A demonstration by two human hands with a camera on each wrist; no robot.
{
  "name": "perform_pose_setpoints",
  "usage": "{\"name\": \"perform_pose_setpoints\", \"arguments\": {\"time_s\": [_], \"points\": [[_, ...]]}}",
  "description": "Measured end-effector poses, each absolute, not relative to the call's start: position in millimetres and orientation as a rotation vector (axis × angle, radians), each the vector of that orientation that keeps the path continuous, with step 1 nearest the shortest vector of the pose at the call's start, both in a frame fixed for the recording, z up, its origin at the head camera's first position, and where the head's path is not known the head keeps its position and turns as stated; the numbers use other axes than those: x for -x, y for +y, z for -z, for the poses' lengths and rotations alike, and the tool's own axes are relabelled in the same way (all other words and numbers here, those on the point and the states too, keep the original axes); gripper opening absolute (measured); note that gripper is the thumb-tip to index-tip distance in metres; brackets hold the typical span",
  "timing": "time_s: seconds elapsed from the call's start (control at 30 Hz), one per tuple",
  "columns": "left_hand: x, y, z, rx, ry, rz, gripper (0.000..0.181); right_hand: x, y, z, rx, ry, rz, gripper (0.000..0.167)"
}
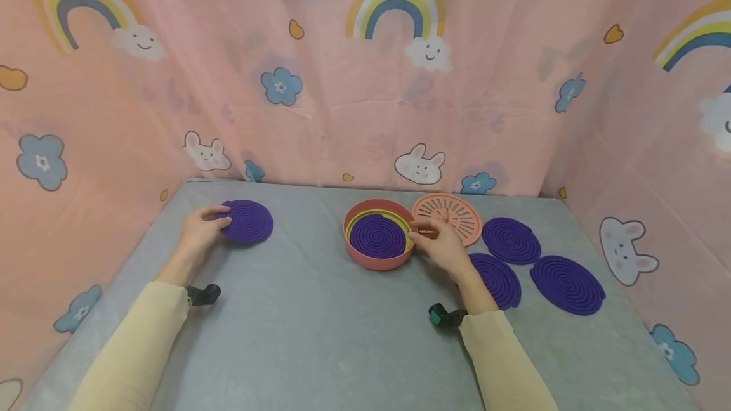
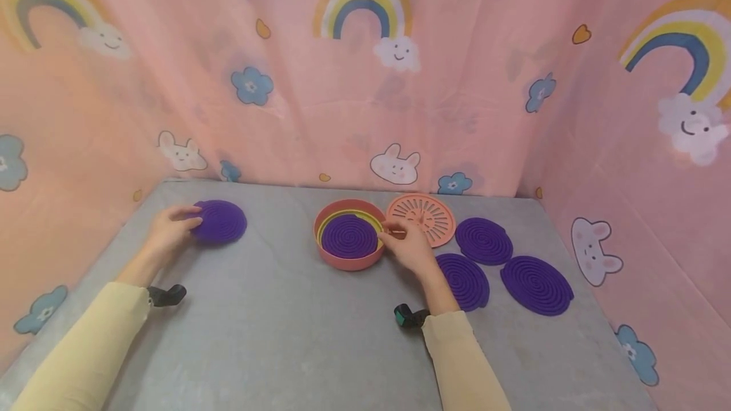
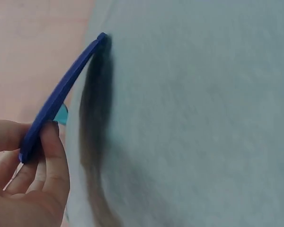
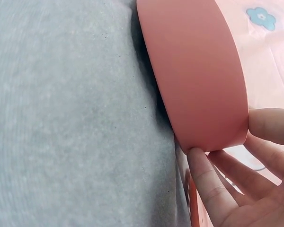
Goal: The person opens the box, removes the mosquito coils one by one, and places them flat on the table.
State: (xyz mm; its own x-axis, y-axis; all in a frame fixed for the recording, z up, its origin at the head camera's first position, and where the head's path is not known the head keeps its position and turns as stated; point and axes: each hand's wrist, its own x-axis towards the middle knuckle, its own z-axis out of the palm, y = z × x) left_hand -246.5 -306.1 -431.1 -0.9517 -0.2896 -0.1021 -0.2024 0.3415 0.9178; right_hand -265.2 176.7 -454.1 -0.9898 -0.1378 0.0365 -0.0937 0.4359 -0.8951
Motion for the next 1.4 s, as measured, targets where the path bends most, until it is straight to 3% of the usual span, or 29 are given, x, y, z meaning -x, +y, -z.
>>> {"name": "perform_pose_setpoints", "arguments": {"time_s": [0.2,0.73,1.4], "points": [[244.5,-318.0,440.5,-0.459,-2.529,1.679,0.043,264.4,175.4,454.4,0.206,2.630,1.634,0.033],[236.9,-324.6,435.6,-0.299,-2.811,0.996,0.038,263.8,175.3,454.2,0.240,2.655,1.612,0.035],[234.7,-238.1,393.3,-0.028,-2.791,1.021,0.033,263.5,177.1,453.7,0.242,2.643,1.626,0.034]]}}
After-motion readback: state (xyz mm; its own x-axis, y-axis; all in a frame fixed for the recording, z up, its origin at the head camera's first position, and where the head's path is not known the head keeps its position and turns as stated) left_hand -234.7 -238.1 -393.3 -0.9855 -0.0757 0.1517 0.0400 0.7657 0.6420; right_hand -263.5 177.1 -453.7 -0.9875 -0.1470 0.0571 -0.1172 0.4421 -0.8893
